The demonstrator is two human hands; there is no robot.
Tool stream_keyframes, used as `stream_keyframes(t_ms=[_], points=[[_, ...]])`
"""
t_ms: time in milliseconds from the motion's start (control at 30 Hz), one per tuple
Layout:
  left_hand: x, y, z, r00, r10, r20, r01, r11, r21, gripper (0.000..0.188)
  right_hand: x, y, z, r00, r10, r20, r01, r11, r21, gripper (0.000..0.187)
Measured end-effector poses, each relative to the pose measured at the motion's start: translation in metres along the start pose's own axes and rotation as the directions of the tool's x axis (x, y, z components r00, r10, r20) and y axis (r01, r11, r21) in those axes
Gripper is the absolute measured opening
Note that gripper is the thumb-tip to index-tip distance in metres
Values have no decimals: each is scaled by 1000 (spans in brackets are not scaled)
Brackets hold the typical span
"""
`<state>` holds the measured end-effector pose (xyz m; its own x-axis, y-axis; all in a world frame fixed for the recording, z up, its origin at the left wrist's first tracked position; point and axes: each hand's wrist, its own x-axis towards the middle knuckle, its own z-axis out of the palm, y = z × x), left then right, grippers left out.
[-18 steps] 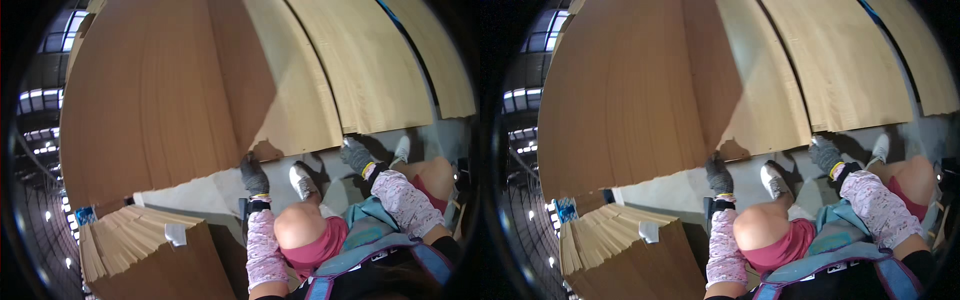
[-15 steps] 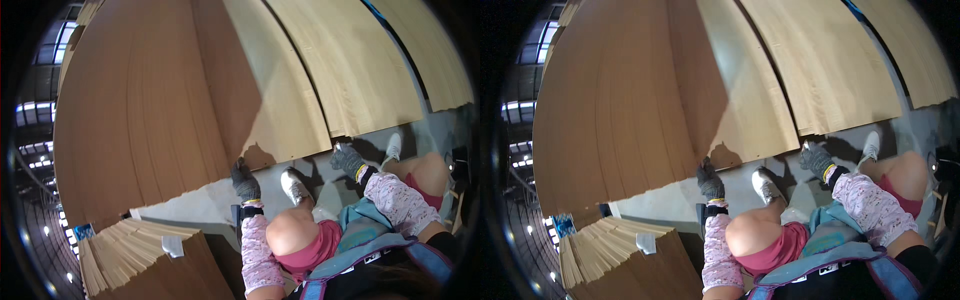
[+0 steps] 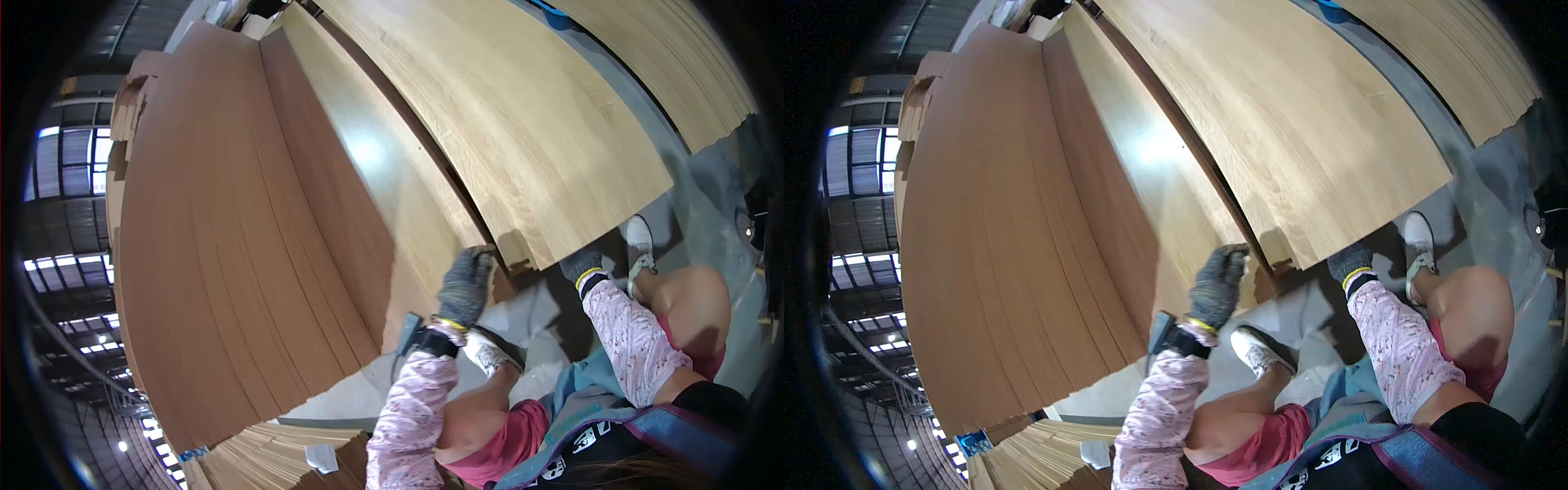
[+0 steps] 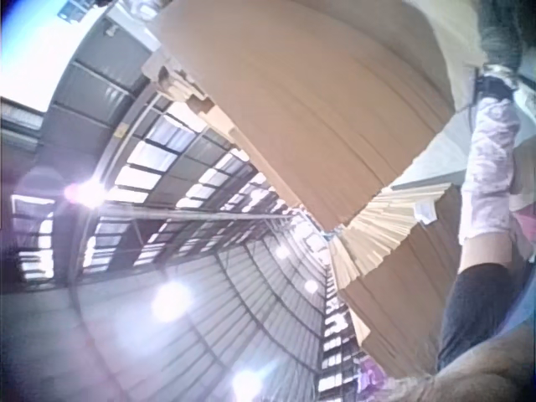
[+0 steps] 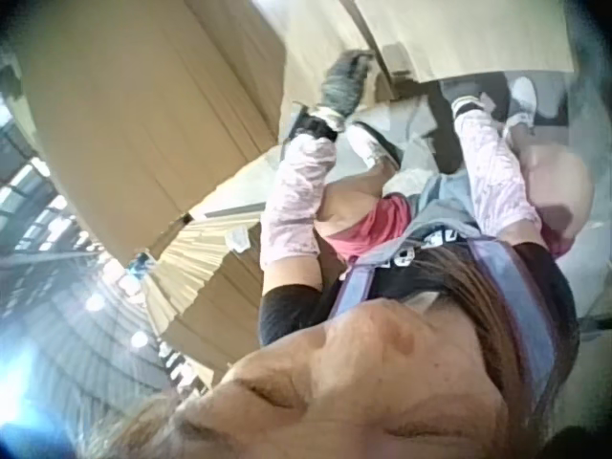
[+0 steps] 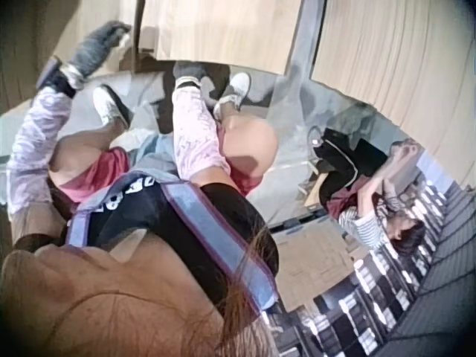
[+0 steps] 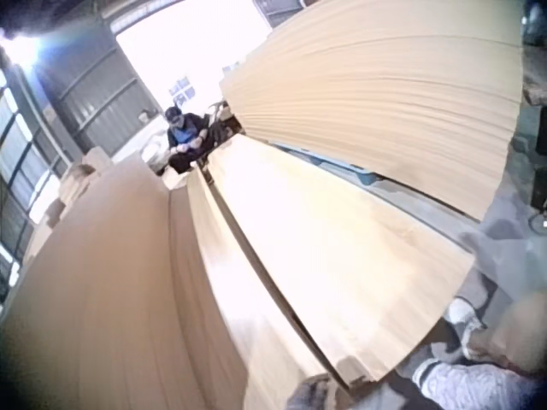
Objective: Sorting and inspecting thin wooden panels in a factory setting.
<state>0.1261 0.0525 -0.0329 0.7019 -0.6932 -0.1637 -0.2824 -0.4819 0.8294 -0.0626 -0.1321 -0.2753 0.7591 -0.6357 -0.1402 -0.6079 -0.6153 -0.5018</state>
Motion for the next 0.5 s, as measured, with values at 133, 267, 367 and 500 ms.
stream_keyframes(t_ms=[133,267,367,500], points=[[26,-14,51,964,157,-212,-103,963,247,24,11,-48,-20,953,32,302,-41,999,24,55],[54,-4,114,965,95,-246,-15,952,307,24,23,31,46,992,28,121,-110,642,759,59],[50,7,139,910,32,-414,140,915,378,22,31,28,50,982,16,187,-126,795,593,59],[50,-4,147,888,54,-457,114,936,332,23,34,11,22,948,23,316,-74,986,151,59]])
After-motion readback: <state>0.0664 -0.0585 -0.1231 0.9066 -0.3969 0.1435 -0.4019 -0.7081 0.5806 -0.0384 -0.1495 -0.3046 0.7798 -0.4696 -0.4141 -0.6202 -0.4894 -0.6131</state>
